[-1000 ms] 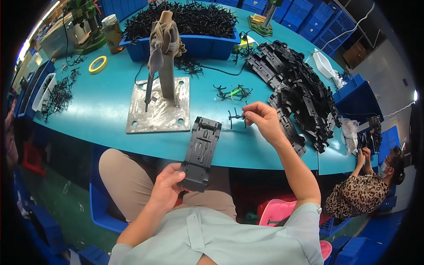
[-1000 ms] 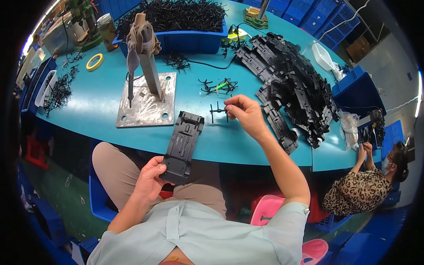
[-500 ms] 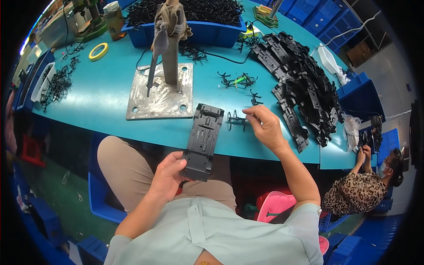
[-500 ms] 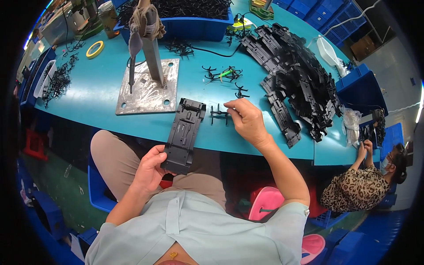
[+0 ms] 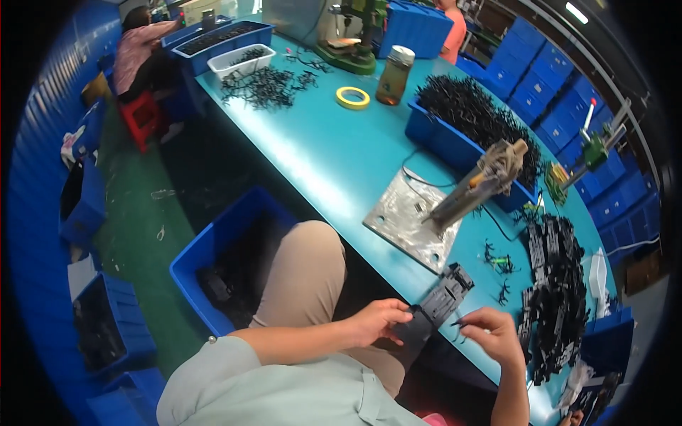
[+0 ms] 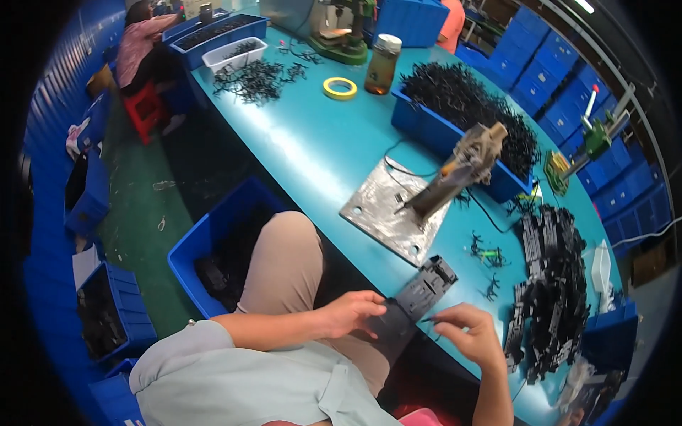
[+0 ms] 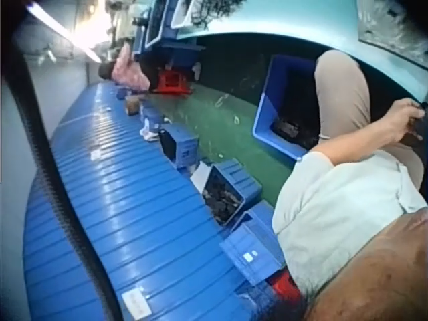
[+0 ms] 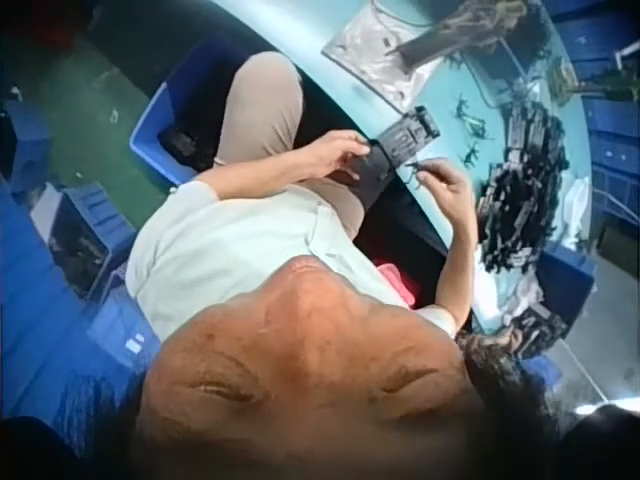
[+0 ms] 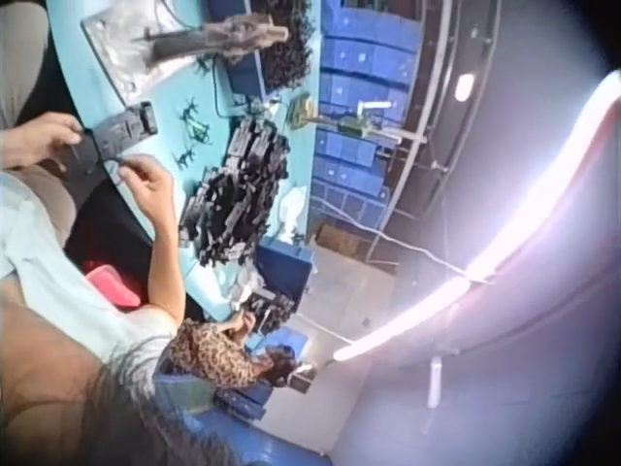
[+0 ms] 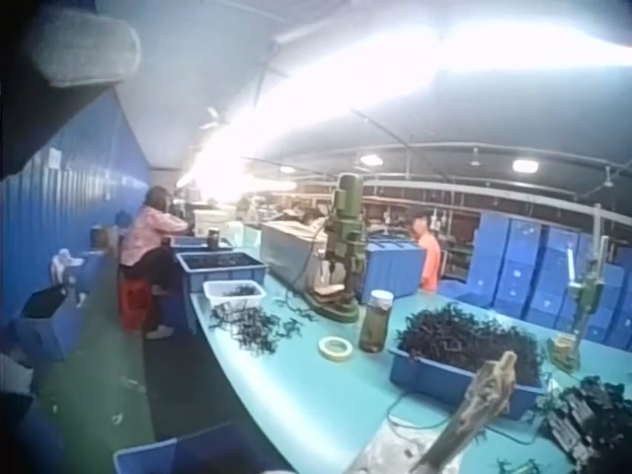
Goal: Assembling plastic components onto toy car chassis on a factory production line.
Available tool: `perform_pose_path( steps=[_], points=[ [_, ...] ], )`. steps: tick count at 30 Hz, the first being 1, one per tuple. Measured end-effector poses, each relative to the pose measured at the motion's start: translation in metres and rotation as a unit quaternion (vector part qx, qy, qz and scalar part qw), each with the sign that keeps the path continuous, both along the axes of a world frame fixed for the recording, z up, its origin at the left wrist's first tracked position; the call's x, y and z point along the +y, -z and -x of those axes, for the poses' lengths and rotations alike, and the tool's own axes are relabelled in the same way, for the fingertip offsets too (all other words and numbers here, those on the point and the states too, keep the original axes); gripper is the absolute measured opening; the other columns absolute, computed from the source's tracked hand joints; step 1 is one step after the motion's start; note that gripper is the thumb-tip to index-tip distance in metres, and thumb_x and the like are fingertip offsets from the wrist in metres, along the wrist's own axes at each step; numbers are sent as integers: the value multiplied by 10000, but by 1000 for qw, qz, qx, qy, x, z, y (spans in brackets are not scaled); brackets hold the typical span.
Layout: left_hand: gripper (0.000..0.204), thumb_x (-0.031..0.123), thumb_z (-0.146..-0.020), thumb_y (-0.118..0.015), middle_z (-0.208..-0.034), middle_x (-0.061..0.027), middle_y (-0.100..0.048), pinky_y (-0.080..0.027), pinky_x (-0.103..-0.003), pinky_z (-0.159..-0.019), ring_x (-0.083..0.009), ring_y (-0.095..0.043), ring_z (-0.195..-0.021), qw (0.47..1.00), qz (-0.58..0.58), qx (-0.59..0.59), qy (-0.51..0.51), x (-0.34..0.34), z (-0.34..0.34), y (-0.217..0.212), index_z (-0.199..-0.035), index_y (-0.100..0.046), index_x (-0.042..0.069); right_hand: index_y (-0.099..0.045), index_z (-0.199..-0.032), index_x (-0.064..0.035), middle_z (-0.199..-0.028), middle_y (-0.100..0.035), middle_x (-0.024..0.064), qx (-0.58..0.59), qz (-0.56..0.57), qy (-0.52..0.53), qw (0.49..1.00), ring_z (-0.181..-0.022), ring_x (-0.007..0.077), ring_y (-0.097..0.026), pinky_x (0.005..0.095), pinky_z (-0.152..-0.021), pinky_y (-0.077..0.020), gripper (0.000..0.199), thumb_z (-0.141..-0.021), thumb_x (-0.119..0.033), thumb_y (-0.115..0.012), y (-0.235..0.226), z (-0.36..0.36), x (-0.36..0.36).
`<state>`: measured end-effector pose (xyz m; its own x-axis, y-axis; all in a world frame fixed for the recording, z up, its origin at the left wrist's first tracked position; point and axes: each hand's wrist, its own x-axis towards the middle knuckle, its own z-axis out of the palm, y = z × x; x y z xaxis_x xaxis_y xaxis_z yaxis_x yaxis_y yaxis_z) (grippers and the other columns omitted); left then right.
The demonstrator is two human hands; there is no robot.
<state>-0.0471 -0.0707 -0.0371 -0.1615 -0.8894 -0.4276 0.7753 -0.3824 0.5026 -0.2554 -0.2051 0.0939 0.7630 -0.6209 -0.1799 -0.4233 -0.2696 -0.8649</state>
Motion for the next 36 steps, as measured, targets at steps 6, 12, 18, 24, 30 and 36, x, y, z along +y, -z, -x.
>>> perform_pose_path(
  steps=[6,12,18,24,30,36],
  points=[
    [294,222,-873,-626,-957,-62,-623,-524,-378,-755,-185,-616,-871,999,31,-10,25,-8,-6,2,-1088,-545,38,-675,-846,-7,-709,-621,37,10,-51,-93,994,-627,89,-561,240,-535,-437,106,-814,-106,-696,-21,-141,14],
    [248,205,-905,-596,-992,-98,-635,-517,-366,-739,-202,-627,-880,999,35,-9,28,-13,-3,6,-1068,-548,24,-521,-1178,37,-1014,-648,131,-278,-243,-45,928,-773,159,-636,280,-665,-514,480,-904,-346,-614,-113,-298,32],
    [230,215,-901,-604,-949,-96,-633,-542,-359,-686,-211,-637,-850,999,41,-8,-5,-6,4,11,-1040,-550,39,-627,-1087,61,-922,-670,131,-125,-187,-168,960,-725,124,-614,266,-645,-515,313,-913,-199,-615,-83,-228,72],
    [263,202,-860,-644,-932,-71,-617,-547,-369,-681,-197,-625,-825,1000,25,-8,4,-8,1,7,-1050,-573,34,-650,-1036,41,-836,-677,102,-112,-55,78,989,-685,115,-615,248,-632,-501,191,-888,-59,-582,-35,-105,27],
    [222,164,-880,-607,-940,-119,-644,-562,-384,-666,-235,-650,-832,999,34,-17,-27,-10,-8,2,-1023,-556,1,-664,-972,31,-753,-658,66,-37,195,273,942,-638,113,-611,248,-583,-471,191,-885,-127,-601,1,12,-44],
    [207,171,-925,-515,-981,-159,-645,-541,-365,-671,-236,-656,-861,998,48,-30,-1,-12,-4,-5,-1015,-516,-15,-688,-928,-7,-765,-683,135,95,268,336,898,-683,187,-654,292,-666,-509,198,-800,-159,-683,55,82,-60]
  ],
)
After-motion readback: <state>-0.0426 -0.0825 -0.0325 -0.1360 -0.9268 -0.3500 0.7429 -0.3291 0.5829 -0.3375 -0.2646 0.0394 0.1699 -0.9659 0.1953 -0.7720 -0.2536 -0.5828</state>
